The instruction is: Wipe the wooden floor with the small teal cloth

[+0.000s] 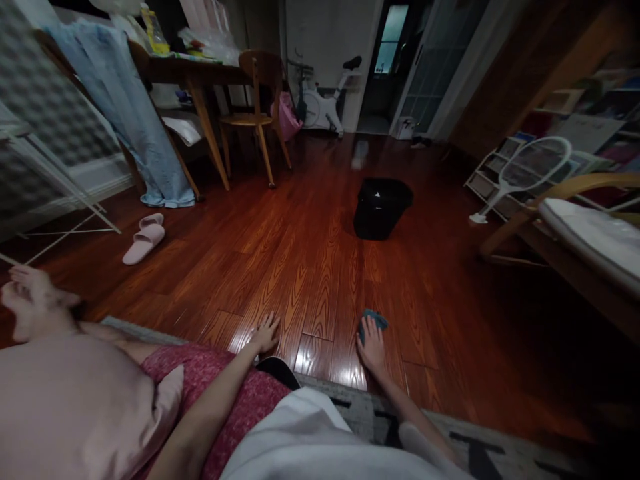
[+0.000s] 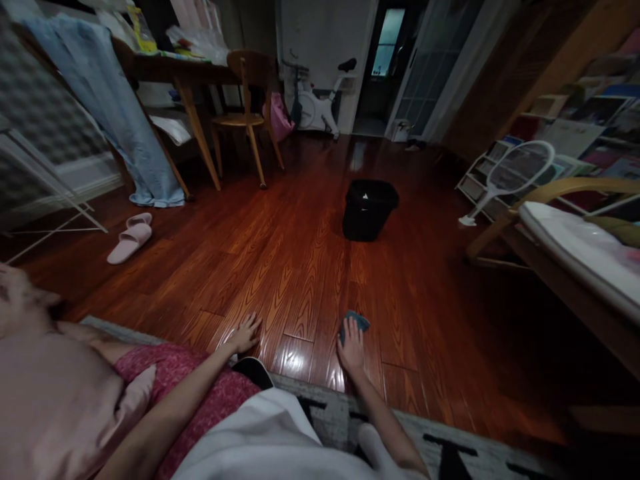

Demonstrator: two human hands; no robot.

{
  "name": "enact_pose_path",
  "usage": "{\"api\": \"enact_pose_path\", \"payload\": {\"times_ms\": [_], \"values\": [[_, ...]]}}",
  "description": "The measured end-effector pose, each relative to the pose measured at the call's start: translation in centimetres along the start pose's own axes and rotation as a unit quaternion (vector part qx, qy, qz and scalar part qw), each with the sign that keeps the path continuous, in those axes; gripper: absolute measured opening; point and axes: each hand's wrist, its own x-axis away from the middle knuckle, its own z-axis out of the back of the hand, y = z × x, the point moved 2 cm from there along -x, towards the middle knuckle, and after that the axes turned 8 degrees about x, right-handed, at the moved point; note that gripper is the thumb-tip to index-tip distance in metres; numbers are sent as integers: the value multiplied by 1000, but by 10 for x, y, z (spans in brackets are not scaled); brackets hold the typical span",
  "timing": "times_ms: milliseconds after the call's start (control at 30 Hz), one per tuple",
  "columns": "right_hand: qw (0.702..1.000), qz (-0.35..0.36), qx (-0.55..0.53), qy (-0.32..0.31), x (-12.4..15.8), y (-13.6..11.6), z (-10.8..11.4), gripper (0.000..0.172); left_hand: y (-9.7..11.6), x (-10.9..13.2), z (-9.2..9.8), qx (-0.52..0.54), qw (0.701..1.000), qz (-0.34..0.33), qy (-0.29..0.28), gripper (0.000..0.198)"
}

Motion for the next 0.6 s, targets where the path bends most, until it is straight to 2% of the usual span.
{"api": "enact_pose_path", "payload": {"times_ms": [67,133,200,267,367,467,533,600], "values": [[996,-90,6,-4,-28,11,1,67,1,1,1,-2,1000,2,0,81],[988,-154,5,-2,-54,11,-1,68,1,1,0,-2,1000,7,-1,82],[983,-181,-3,7,-72,0,-4,68,1,0,0,-2,1000,9,-1,83],[985,-172,-13,16,-82,-20,-9,68,1,0,-1,-4,1000,9,-1,84],[995,-96,-23,18,-77,-56,-18,65,1,-1,-1,-9,1000,11,3,85],[999,21,-32,15,-55,-84,-22,64,1,0,-2,-10,1000,11,9,84],[993,112,-42,13,-36,-90,-20,63,0,0,-2,-9,1000,6,11,83],[980,193,-51,6,-21,-79,-15,62,-1,0,-4,-7,1000,2,12,84]]}}
